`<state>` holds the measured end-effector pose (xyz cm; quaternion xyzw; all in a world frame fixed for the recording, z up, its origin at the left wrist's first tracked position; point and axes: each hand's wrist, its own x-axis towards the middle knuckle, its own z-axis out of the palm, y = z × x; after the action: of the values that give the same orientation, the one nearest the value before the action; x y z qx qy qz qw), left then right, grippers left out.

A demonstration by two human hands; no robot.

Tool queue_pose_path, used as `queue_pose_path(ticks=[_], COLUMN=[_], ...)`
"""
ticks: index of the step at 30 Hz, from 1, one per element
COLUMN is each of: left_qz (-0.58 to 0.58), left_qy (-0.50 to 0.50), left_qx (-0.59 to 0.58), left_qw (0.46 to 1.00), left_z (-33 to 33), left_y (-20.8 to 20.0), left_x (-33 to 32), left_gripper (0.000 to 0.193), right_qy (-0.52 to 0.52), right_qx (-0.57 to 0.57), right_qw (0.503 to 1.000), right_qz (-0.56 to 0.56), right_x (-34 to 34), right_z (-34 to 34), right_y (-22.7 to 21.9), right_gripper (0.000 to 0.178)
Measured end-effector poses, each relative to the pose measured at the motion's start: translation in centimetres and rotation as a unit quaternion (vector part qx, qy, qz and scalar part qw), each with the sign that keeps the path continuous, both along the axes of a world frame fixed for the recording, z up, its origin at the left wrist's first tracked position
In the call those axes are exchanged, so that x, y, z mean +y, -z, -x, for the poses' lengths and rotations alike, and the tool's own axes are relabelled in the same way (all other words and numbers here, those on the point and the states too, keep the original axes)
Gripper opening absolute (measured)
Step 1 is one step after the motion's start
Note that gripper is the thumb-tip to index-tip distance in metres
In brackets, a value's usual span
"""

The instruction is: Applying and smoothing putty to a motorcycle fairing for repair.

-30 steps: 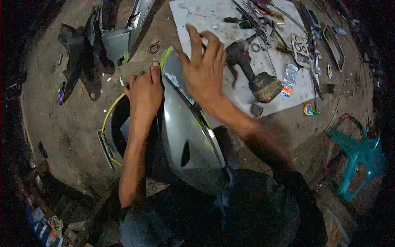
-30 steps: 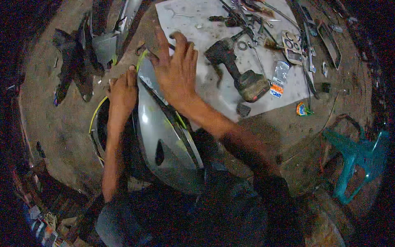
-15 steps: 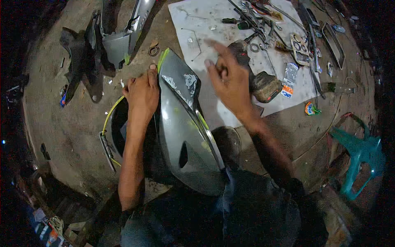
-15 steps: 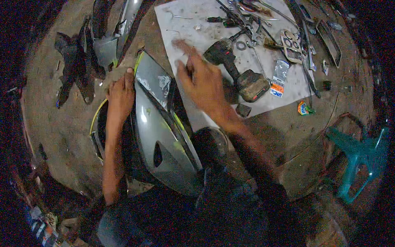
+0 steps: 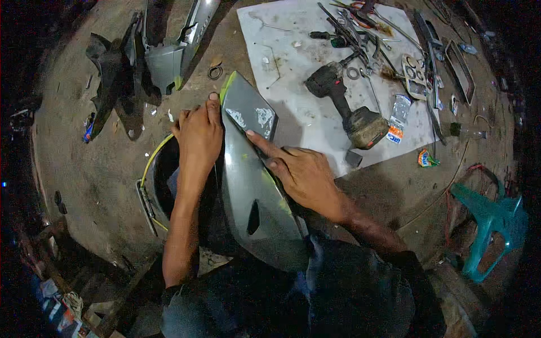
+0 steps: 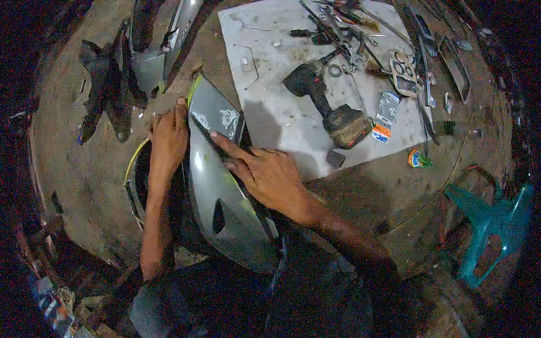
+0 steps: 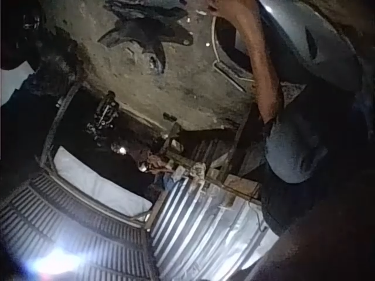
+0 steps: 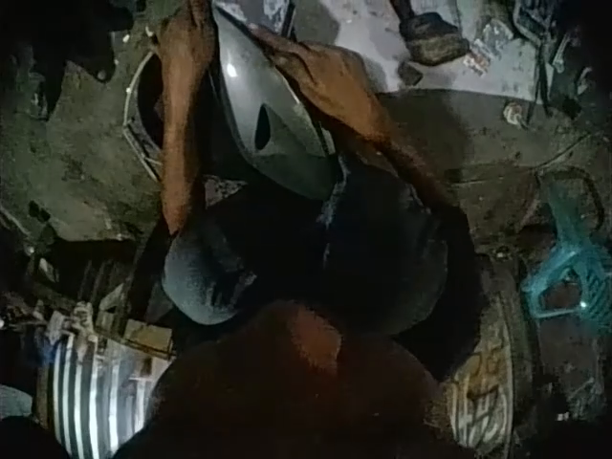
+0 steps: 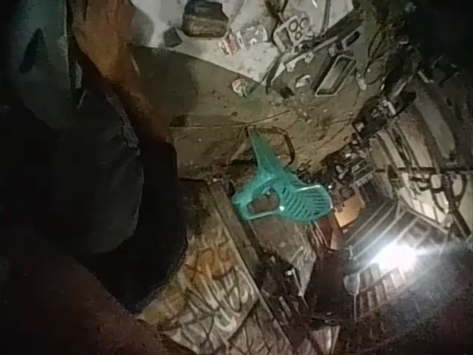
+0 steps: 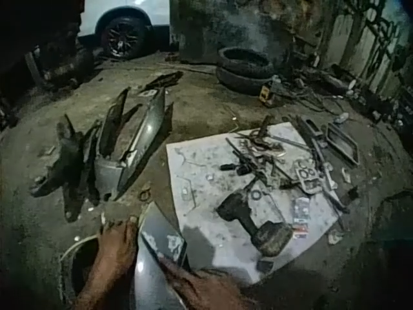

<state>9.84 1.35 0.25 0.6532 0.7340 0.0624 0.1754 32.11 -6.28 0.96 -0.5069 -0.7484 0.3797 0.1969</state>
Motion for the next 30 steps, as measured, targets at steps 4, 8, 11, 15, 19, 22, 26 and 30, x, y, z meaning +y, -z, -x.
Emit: queue_pose_path(ticks=[4,8,11,15,19,22,26,30], left_qz=[0.011,-0.001,-0.001,-0.015,-0.016,-0.021,-0.042,-0.032], left_qy=[-0.015,-0.004,-0.002,-0.014,0.004,0.015,-0.002,-0.007], left_qx=[-0.009,-0.016,0.003,-0.020,-0.009,0.011,0.004,-0.004], left_qw=[1.000,1.000,1.000,1.000,1.000,1.000,0.999,0.999], left_z=[-0.3,-0.6,-0.8,-0.5,-0.8,-0.5,-0.6,-0.7], left_y=[-0.6,-0.6,-0.5,0.5,0.0,0.3,0.5,0.3], left_x=[0.5,0.7,0.8,0.6,0.7,0.6,0.7,0.9], left_gripper=[0.058,0.058,0.057,0.056,0.055,0.054,0.055,0.057], right_qy=[-0.018,-0.021,-0.029,-0.060,-0.072,-0.074,-0.087,-0.095], right_qx=[-0.058,-0.046,-0.074,-0.130,-0.107,-0.114,-0.161,-0.181], right_qw=[0.993,0.992,0.995,0.989,0.989,0.990,0.983,0.979], right_qz=[0.101,0.112,0.057,0.036,0.072,0.048,-0.023,0.003], right_x=[0.5,-0.3,1.7,2.8,1.1,1.2,3.2,1.0], right_z=[0.0,-1.1,-0.1,0.4,-1.2,-1.3,-0.5,-1.5], right_y=[-2.2,-1.6,-1.7,-1.7,-2.2,-1.9,-1.6,-2.6], right_gripper=[0.056,0.057,0.058,0.060,0.062,0.063,0.062,0.063])
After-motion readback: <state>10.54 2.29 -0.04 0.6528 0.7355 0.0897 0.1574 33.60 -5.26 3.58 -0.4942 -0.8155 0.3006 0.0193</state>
